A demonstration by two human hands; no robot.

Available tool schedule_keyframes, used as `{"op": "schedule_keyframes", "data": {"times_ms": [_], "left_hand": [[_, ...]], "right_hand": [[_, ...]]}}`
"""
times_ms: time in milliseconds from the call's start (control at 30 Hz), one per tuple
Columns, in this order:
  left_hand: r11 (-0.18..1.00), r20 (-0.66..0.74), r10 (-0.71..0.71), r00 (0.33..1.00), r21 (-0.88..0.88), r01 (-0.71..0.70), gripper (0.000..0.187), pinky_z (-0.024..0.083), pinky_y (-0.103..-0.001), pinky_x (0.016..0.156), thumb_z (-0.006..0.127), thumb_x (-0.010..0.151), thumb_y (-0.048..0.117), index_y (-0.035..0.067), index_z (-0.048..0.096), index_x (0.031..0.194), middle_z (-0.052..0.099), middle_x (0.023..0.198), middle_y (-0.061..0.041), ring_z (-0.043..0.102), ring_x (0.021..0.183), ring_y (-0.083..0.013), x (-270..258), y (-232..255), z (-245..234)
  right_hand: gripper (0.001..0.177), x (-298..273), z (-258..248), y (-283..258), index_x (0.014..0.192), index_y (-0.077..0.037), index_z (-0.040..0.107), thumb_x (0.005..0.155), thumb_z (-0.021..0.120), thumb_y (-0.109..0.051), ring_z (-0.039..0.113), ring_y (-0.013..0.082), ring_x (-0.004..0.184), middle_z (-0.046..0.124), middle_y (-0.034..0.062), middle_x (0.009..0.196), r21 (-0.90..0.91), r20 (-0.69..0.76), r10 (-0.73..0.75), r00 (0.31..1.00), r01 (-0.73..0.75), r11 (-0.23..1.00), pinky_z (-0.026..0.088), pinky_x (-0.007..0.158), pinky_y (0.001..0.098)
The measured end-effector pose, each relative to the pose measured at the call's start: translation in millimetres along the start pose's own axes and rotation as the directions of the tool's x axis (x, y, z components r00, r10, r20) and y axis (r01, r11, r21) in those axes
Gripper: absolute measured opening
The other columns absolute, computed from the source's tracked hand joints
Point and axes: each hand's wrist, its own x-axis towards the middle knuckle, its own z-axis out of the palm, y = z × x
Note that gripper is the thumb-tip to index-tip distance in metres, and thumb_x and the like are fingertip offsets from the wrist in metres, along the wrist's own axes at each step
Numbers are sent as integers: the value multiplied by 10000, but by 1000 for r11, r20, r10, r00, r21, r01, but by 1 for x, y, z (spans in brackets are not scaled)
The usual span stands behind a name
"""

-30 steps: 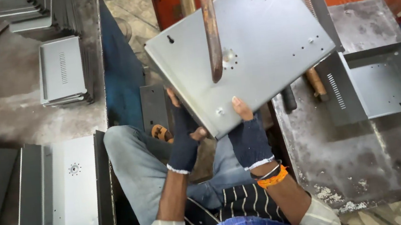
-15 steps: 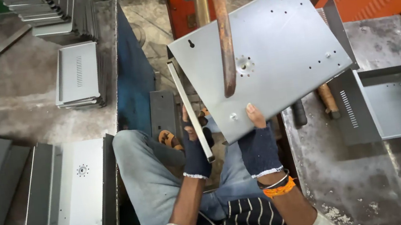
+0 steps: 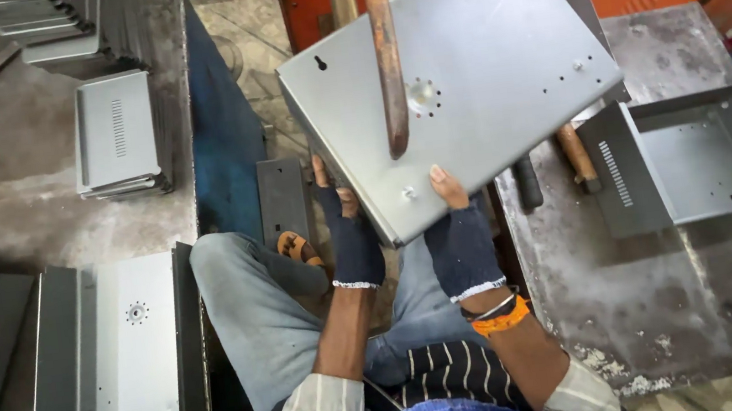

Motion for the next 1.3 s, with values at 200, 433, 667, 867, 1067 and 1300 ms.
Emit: {"op": "schedule_keyframes", "data": {"times_ms": [200,433,667,867,1067,1300], "left_hand": [[998,242,7,970,55,-21,1326,370,-427,1203,825,808,586,173,-95,1670,224,1702,-143,387,1479,-284,-7,30,1],[946,451,161,878,185,-268,1573,387,-440,1257,956,668,535,162,-192,1675,199,1723,-168,368,1537,-290,21,5,-23],[952,489,75,869,223,-207,1593,423,-435,1211,972,654,511,126,-206,1654,225,1688,-178,396,1501,-290,48,11,-8],[942,499,101,861,231,-244,1563,398,-427,1245,983,651,451,115,-133,1691,207,1710,-149,352,1532,-269,63,12,-8],[947,456,9,890,283,-155,1571,395,-431,1231,985,612,425,137,-124,1688,193,1712,-142,332,1536,-275,62,29,2],[967,418,-145,897,253,39,1604,409,-459,1181,991,545,408,189,-142,1659,224,1677,-146,345,1510,-301,54,58,19]], "right_hand": [[544,1,12,11,1440,-76,512,953,582,157,480,282,1430,520,165,1509,226,6,113,994,-111,968,349,1249,398],[383,45,15,1,1341,-8,623,1009,616,-197,537,162,1319,616,65,1380,885,189,588,787,-396,245,388,1156,328],[377,87,6,-33,1244,-53,640,919,732,-221,591,165,1127,630,25,1185,929,234,657,717,-365,67,466,1027,357],[399,97,10,-27,1224,-82,651,876,742,-256,612,166,1100,640,20,1155,928,254,656,711,-371,43,492,984,357],[417,104,10,-29,1195,-89,656,857,767,-306,607,159,1057,629,17,1118,915,219,675,705,-389,109,500,937,356],[419,107,7,-44,1213,-94,641,860,753,-288,609,176,1109,635,25,1166,918,232,664,711,-386,92,511,984,372]]}}
